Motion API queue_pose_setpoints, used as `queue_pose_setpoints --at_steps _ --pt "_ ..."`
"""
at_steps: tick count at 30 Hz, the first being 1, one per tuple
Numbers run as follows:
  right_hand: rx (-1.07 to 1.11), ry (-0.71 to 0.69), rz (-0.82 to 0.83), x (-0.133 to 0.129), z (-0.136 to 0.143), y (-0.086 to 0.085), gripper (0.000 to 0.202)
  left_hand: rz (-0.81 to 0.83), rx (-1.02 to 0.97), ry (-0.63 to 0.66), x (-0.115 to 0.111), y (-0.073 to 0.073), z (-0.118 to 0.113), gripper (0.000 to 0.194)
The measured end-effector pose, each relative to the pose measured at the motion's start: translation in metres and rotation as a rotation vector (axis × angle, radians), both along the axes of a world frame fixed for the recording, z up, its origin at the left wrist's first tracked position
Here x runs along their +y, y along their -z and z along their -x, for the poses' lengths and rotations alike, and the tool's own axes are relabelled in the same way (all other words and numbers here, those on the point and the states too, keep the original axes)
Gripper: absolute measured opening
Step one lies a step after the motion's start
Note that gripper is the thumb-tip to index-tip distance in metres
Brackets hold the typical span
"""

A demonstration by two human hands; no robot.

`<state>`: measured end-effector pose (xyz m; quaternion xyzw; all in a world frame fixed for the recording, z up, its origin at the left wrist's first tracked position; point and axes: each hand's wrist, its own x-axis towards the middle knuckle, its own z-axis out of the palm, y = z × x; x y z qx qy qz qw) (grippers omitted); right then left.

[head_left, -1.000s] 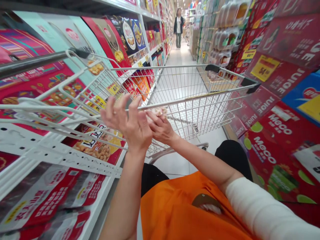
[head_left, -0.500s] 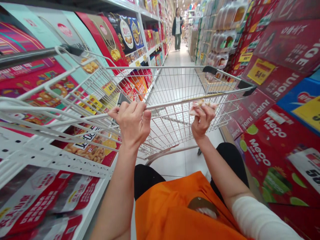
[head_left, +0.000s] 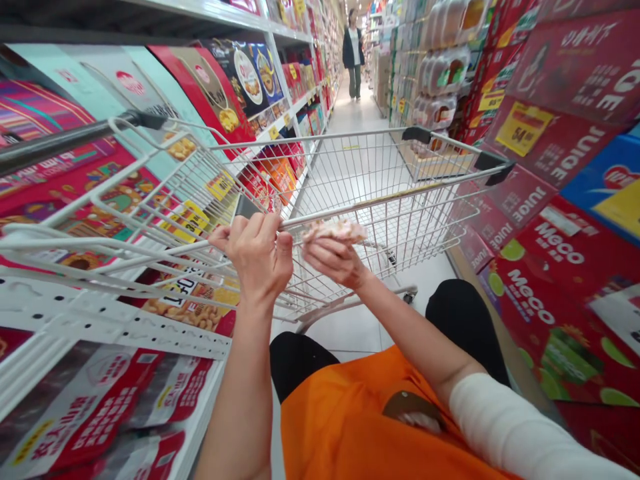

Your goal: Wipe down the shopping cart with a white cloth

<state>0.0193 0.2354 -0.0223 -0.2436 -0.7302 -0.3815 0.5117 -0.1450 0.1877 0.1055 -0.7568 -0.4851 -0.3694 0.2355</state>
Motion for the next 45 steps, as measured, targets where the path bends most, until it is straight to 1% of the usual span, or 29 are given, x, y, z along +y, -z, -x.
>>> queue_pose_setpoints --at_steps 2,5,7,8,9,11,13,14,15,17,19,20,21,23,25,27,29,31,32,33,34,36,38,39,40,42,43,45 --pt "0.103 0.084 -0.074 0.003 -0.034 0.005 0.025 0.001 0.005 0.005 0.000 0.001 0.001 0.067" --pt "0.257 0.123 -0.075 0.008 -0.078 0.013 0.019 -0.001 0.015 0.007 0.000 0.002 0.000 0.067" --pt "0.425 0.140 -0.023 0.009 -0.089 0.016 0.018 -0.003 0.004 0.004 0.000 0.003 -0.002 0.067" --pt "0.527 0.136 0.001 0.009 -0.088 0.016 0.018 -0.006 -0.005 0.002 0.000 0.002 -0.003 0.067" --pt "0.624 0.121 0.016 0.008 -0.082 0.015 0.018 -0.004 -0.011 0.004 0.000 0.002 -0.004 0.068" --pt "0.765 0.071 0.028 0.003 -0.056 0.010 0.017 -0.001 -0.025 0.013 0.001 0.002 -0.006 0.069" --pt "0.794 0.008 0.035 -0.005 -0.020 0.005 0.016 -0.003 -0.036 0.021 0.001 0.002 -0.007 0.070" --pt "0.757 -0.034 0.045 -0.009 -0.001 0.002 0.016 -0.002 -0.037 0.023 0.002 0.002 -0.007 0.070" --pt "0.693 -0.094 0.065 -0.013 0.017 0.000 0.016 0.001 -0.037 0.025 0.002 0.003 -0.006 0.070" --pt "0.450 -0.191 0.137 -0.018 0.045 -0.004 0.014 0.006 -0.037 0.031 0.003 0.003 -0.004 0.071" --pt "0.166 -0.261 0.193 -0.017 0.057 -0.007 0.016 0.015 -0.040 0.041 0.003 0.003 -0.001 0.073" --pt "0.046 -0.282 0.194 -0.015 0.055 -0.008 0.018 0.017 -0.042 0.046 0.002 0.003 0.000 0.073" --pt "-0.040 -0.286 0.174 -0.012 0.048 -0.008 0.018 0.020 -0.042 0.050 0.001 0.003 0.001 0.073" --pt "-0.079 -0.233 0.078 -0.007 0.021 -0.006 0.016 0.027 -0.040 0.053 -0.001 0.002 0.003 0.073" --pt "0.053 -0.102 -0.015 -0.003 -0.017 0.000 0.015 0.031 -0.035 0.050 -0.003 0.002 0.003 0.074" --pt "0.223 -0.025 0.017 0.000 -0.054 0.006 0.017 0.035 -0.028 0.046 -0.004 0.002 0.003 0.074" --pt "0.472 0.094 0.017 0.003 -0.079 0.010 0.017 0.034 -0.027 0.046 -0.004 0.002 0.002 0.074" --pt "0.739 0.188 -0.020 0.003 -0.085 0.011 0.018 0.030 -0.030 0.040 -0.004 0.002 0.002 0.075" --pt "0.829 0.203 -0.026 0.002 -0.080 0.009 0.018 0.028 -0.029 0.034 -0.003 0.002 0.002 0.075" --pt "0.874 0.193 -0.021 0.000 -0.072 0.008 0.017 0.028 -0.025 0.028 -0.003 0.003 0.002 0.075" --pt "0.870 0.163 0.002 -0.003 -0.060 0.006 0.017 0.027 -0.020 0.022 -0.002 0.003 0.002 0.075" --pt "0.770 0.083 0.072 -0.009 -0.035 0.003 0.019 0.025 -0.011 0.010 -0.001 0.003 0.004 0.074" --pt "0.599 0.011 0.129 -0.011 -0.017 0.003 0.020 0.031 -0.007 0.012 0.001 0.002 0.007 0.073" --pt "0.477 -0.023 0.152 -0.011 -0.015 0.005 0.020 0.039 -0.012 0.017 0.002 0.002 0.009 0.073" --pt "0.347 -0.052 0.170 -0.009 -0.018 0.007 0.019 0.045 -0.022 0.023 0.002 0.001 0.011 0.073" --pt "0.146 -0.074 0.188 -0.003 -0.039 0.013 0.015 0.059 -0.043 0.030 0.003 0.000 0.015 0.074" --pt "0.100 -0.058 0.192 0.001 -0.055 0.015 0.013 0.063 -0.054 0.029 0.004 -0.001 0.017 0.075" --pt "0.116 0.017 0.181 0.008 -0.092 0.018 0.012 0.071 -0.063 0.032 0.005 -0.002 0.021 0.076"
